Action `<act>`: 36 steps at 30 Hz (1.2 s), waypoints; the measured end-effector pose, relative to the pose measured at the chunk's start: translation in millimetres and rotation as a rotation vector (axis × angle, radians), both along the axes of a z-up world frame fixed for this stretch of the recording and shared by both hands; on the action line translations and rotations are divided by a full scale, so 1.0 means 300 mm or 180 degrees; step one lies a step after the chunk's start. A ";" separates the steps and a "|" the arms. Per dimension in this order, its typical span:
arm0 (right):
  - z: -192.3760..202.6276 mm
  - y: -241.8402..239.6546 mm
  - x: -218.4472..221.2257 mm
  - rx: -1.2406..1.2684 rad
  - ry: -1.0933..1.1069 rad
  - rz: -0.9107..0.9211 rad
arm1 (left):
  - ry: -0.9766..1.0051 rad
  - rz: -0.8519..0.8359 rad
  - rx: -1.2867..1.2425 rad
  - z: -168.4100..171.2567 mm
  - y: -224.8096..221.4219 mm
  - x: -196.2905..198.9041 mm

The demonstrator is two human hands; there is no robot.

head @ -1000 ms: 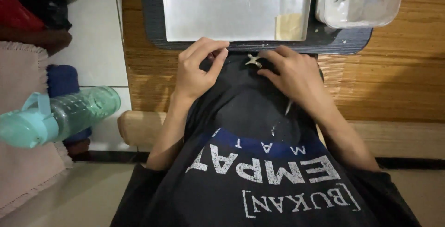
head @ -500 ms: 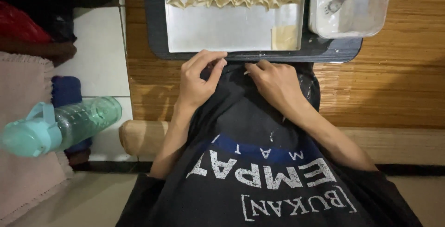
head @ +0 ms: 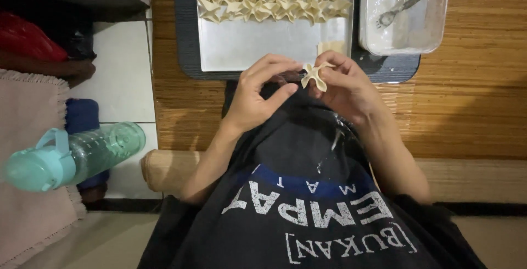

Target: The person is folding square pastry sheets into decorative star shapes. They use a fork to apply a liquid adhesive to the center of each sheet before folding the corners inward.

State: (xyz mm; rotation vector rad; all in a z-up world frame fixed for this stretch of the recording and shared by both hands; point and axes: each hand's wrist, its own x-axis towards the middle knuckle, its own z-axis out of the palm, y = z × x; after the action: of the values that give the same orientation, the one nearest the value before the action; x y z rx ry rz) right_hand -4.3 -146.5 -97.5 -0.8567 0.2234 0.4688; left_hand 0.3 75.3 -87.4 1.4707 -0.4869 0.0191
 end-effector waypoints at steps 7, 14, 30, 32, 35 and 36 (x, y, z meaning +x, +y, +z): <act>0.008 0.020 0.029 0.0274 0.0153 0.0154 | 0.0186 -0.0028 -0.0383 0.021 -0.033 0.007; 0.057 0.054 0.038 0.0248 0.0024 0.0227 | 0.0442 -0.0101 -0.0756 0.027 -0.028 0.007; 0.009 0.184 0.089 -0.1037 -0.1915 0.0105 | 0.0331 0.0752 -0.1011 -0.043 0.038 -0.018; 0.014 0.208 0.103 -0.1196 -0.2042 0.0118 | 0.0353 0.0829 -0.1046 -0.046 0.048 -0.020; 0.020 0.255 0.114 -0.1493 -0.2262 0.0109 | 0.0343 0.1022 -0.1007 -0.058 0.072 -0.017; 0.022 0.273 0.115 -0.1639 -0.2348 0.0086 | 0.0316 0.1135 -0.0938 -0.064 0.080 -0.014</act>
State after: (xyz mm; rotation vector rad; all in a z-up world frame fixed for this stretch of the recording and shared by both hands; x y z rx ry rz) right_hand 30.3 -64.7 -90.8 -1.4785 -0.3661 0.0899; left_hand -4.1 99.5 -106.5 1.2445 -0.1288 0.2874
